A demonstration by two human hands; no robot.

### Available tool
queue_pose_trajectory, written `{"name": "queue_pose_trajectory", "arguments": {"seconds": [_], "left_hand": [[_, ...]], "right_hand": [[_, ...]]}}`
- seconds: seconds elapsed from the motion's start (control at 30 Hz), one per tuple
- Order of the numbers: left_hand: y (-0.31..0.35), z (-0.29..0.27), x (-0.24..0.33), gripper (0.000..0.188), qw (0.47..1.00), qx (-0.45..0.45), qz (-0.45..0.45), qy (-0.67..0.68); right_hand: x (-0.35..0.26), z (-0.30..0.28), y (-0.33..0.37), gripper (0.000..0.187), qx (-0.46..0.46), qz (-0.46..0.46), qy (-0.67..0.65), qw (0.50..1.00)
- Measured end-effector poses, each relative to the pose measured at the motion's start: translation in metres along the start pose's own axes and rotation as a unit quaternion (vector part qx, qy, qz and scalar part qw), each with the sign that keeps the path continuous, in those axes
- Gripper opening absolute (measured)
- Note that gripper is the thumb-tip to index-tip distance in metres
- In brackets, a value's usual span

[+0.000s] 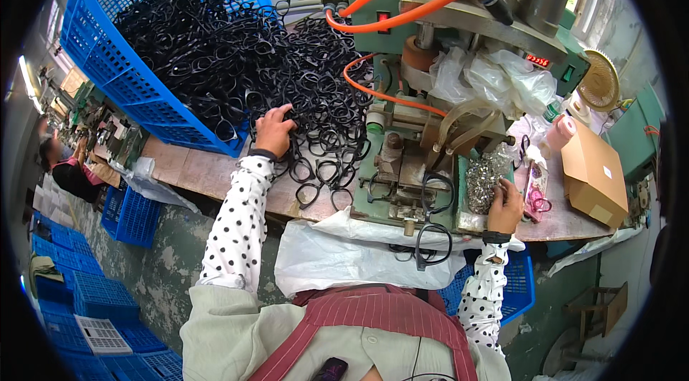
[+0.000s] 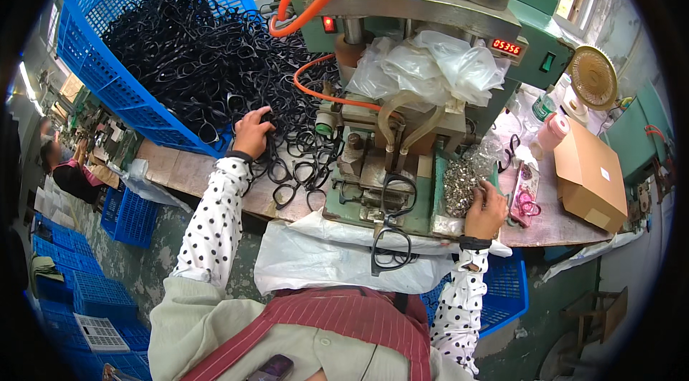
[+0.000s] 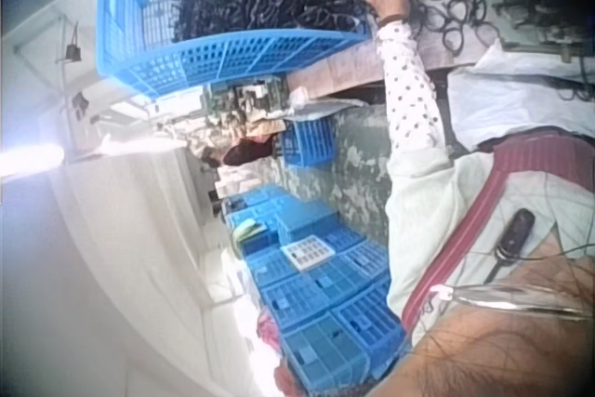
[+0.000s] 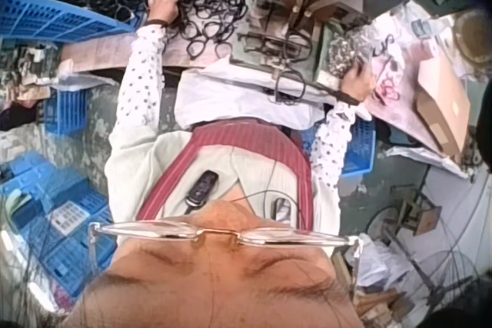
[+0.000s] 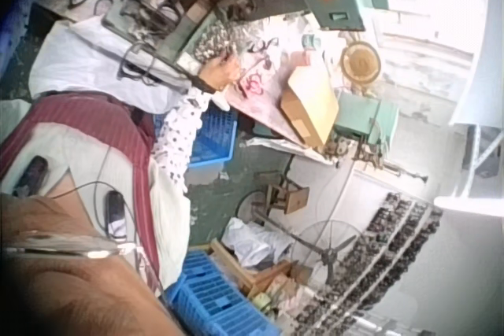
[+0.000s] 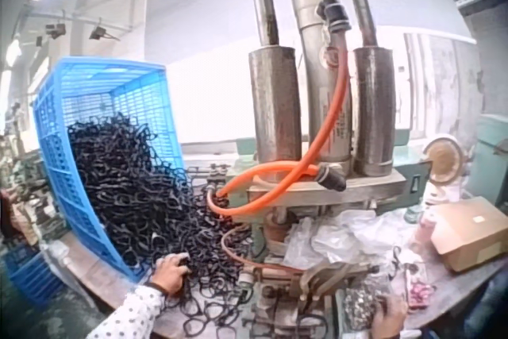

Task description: The person assembles eyeglasses by placing frames into a press machine and inserting small metal components. They repeatedly pick up frames, operate the machine, and place finished units aside.

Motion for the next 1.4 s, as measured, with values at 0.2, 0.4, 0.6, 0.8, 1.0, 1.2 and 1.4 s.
{"name": "queue_pose_trajectory", "arguments": {"seconds": [0.2,0.4,0.6,0.8,1.0,1.2,1.4], "left_hand": [[0.023,-0.027,0.014,0.019,0.987,-0.04,0.093,0.123],[0.023,-0.046,0.034,0.02,0.987,-0.022,0.134,0.086],[0.0,-0.04,0.042,0.017,0.969,0.147,-0.106,0.168],[-0.037,-0.067,0.056,0.018,0.971,0.219,-0.099,0.012],[-0.042,-0.126,0.088,0.015,0.944,0.307,-0.009,0.121],[-0.01,-0.179,0.183,0.027,0.871,0.265,0.13,0.394],[-0.035,-0.19,0.203,0.018,0.896,0.174,0.049,0.405]], "right_hand": [[0.012,0.002,-0.003,0.007,0.006,0.046,-0.01,0.999],[-0.025,0.004,-0.011,0.018,0.009,-0.044,0.031,0.998],[-0.021,0.013,-0.006,0.009,-0.022,0.118,-0.132,0.984],[-0.064,0.007,-0.018,0.008,-0.04,0.089,-0.261,0.96],[-0.124,-0.007,-0.016,0.017,-0.133,0.12,-0.408,0.895],[-0.147,0.001,-0.009,0.026,-0.144,0.147,-0.391,0.897],[-0.166,0.008,-0.013,0.05,-0.128,0.198,-0.425,0.874]]}}
Point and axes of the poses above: each hand's wrist, its own y-axis away from the middle knuckle, its own z-axis out of the palm, x = y × z, the point moved 2 cm from there along -y, towards the middle knuckle, and after that the axes turned 6 degrees about -y, right-handed, at the moved point
